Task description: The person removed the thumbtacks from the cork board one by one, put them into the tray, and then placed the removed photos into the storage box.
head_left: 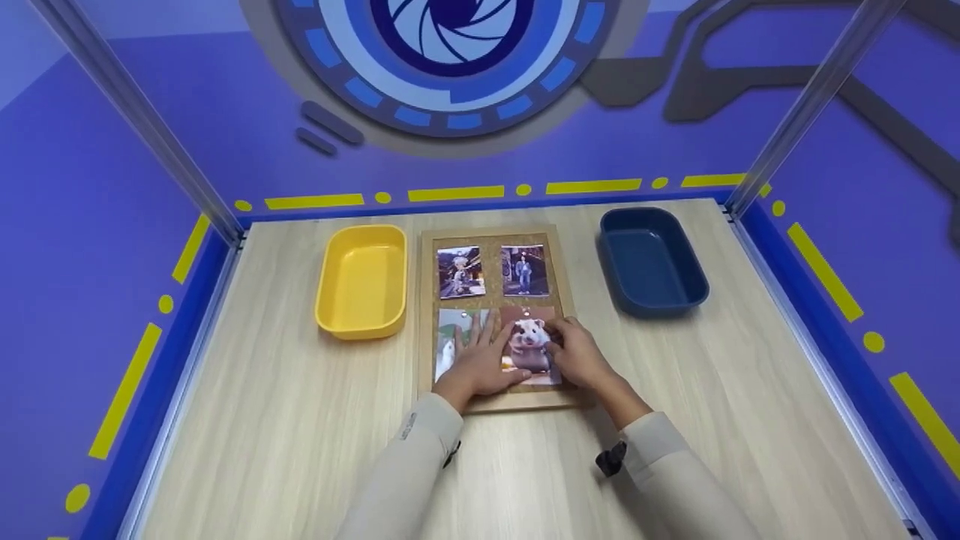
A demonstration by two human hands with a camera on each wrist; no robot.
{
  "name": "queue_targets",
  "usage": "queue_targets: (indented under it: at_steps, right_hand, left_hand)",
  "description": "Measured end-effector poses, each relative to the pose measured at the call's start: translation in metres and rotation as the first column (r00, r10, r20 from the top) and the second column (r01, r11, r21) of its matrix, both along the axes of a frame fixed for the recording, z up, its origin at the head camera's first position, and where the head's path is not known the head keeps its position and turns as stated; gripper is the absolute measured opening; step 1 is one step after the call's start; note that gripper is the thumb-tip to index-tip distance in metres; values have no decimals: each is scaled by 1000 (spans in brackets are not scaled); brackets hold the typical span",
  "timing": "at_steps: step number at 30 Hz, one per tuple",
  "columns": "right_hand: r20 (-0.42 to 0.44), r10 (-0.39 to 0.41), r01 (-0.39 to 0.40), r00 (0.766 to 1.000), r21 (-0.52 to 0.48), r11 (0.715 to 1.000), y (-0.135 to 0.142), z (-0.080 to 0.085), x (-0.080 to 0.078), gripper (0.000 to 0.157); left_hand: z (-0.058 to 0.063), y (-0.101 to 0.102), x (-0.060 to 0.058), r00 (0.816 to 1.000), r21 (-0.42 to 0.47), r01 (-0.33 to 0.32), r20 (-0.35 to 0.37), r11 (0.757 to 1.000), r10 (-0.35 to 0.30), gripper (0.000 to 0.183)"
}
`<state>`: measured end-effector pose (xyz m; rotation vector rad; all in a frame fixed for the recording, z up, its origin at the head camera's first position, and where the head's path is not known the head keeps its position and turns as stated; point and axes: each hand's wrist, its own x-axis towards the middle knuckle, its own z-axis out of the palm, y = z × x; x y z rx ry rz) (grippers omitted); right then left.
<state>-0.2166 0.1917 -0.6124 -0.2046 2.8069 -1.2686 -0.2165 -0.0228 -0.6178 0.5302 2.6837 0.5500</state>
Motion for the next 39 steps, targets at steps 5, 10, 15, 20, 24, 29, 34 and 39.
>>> queue_targets:
  at_steps: [5,10,15,20,24,29,34,39]
  right_hand:
    - [68,-88,92,994,-60,994,-10,-4,-9,28]
    - [98,-151,161,984,-105,981,-17,-6,-22,21]
    - [107,-161,174,981,-132,976,-20,-8,-32,22]
    - [68,-180,187,981,-129,974,-23,-8,-38,23]
    - [57,-175,180,983,-122,976,-24,-9,-43,26]
    - [70,-169,177,983,-134,975,-26,-11,-49,24]
    - [59,-176,182,983,-111,977,-28,-14,-53,18]
    - [82,-187,195,979,-101,976,-31,-14,-55,15]
  left_hand:
    - [-2,-3,-1,1000,12,-9,27,1000,9,103]
    - [-7,-4,-2,999,10,-13,43,1000,13,106]
    - [-11,-4,-3,999,10,-17,30,1000,17,107]
    - [-7,-2,-2,1000,5,-10,7,1000,10,105]
    - [-3,1,-1,1000,-8,-13,4,1000,13,103]
    - [-4,4,-3,1000,-26,-3,26,1000,4,104]
    - [-10,4,-6,999,3,-7,42,1000,7,106]
    - [-16,1,-8,999,17,-15,41,1000,14,107]
